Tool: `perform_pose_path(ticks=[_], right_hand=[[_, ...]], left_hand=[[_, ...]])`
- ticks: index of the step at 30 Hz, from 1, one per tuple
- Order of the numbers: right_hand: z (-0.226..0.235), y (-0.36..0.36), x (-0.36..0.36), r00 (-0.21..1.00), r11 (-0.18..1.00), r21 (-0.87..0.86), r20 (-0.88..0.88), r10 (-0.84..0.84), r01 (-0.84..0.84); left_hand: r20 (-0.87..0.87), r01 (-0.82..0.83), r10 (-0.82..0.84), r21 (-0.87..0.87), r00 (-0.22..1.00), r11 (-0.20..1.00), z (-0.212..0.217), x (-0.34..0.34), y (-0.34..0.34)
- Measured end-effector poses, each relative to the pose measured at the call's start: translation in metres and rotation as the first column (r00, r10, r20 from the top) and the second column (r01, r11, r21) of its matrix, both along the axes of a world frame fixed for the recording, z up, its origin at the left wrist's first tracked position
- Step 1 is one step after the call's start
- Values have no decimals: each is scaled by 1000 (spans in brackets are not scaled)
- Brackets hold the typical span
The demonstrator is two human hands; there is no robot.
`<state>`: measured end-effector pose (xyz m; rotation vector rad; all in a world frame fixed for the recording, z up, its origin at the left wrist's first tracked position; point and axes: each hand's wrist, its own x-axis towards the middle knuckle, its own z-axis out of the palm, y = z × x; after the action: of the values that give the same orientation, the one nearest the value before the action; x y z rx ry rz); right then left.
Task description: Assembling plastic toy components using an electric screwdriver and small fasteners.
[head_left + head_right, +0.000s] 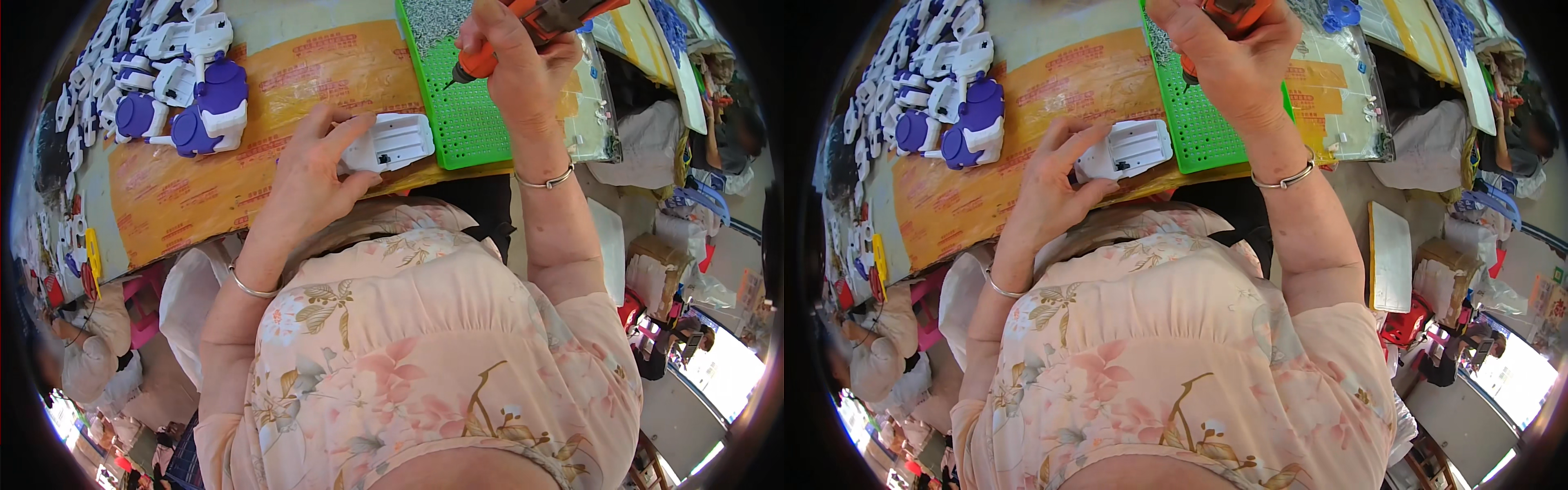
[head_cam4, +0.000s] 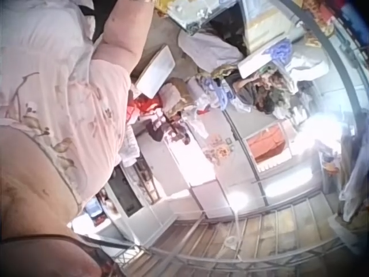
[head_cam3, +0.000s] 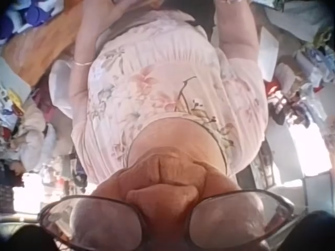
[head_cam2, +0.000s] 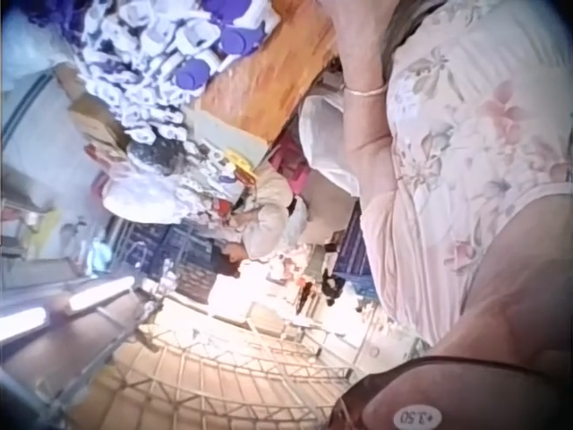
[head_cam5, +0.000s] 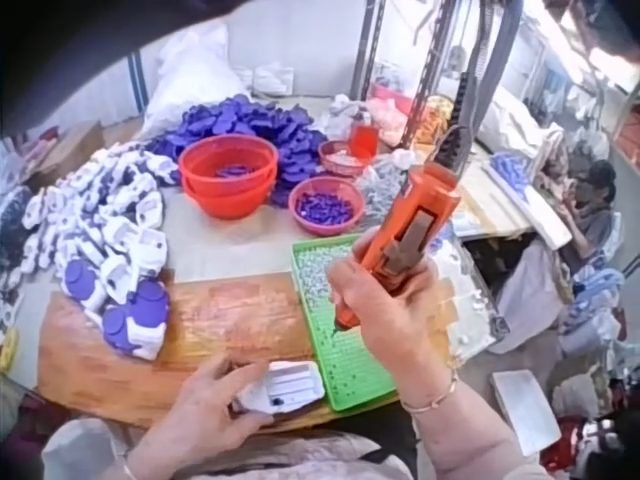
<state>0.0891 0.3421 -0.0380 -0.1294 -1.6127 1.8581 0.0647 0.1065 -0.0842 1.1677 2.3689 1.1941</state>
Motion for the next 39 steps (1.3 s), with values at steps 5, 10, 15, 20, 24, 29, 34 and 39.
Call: perform_pose_path(ticks=[5,10,15,20,24,29,34,39], right_hand=[[-13,5,-7,1000,1000,13,11,0,0],[-8,0,-3,999,999,5,-9,-36,36],[-17,5,-7,962,990,-17,-236,135,-143],[-10,2,-1,999,1000,7,35,18,-18],[-19,10,-19,921,976,-72,-352,167,-204],[30,-24,14,994,999,-49,-108,13,-18],[24,-53,16,996,851,-520,-77,33,-69],[8,-51,17,983,976,-118,-3,185,-184]], left_hand=[[16,5,-5,5,1000,1000,1,-1,1],[38,1,-1,-2,999,1000,3,-1,1],[17,-8,8,-17,1000,1000,3,0,1],[42,-9,10,-14,999,1000,5,1,2],[50,-6,8,-26,999,1000,5,0,3],[37,-13,14,-21,999,1000,4,-3,1],[34,-8,9,-10,999,1000,4,-3,4],[18,-1,1,0,1000,1000,2,-4,4]])
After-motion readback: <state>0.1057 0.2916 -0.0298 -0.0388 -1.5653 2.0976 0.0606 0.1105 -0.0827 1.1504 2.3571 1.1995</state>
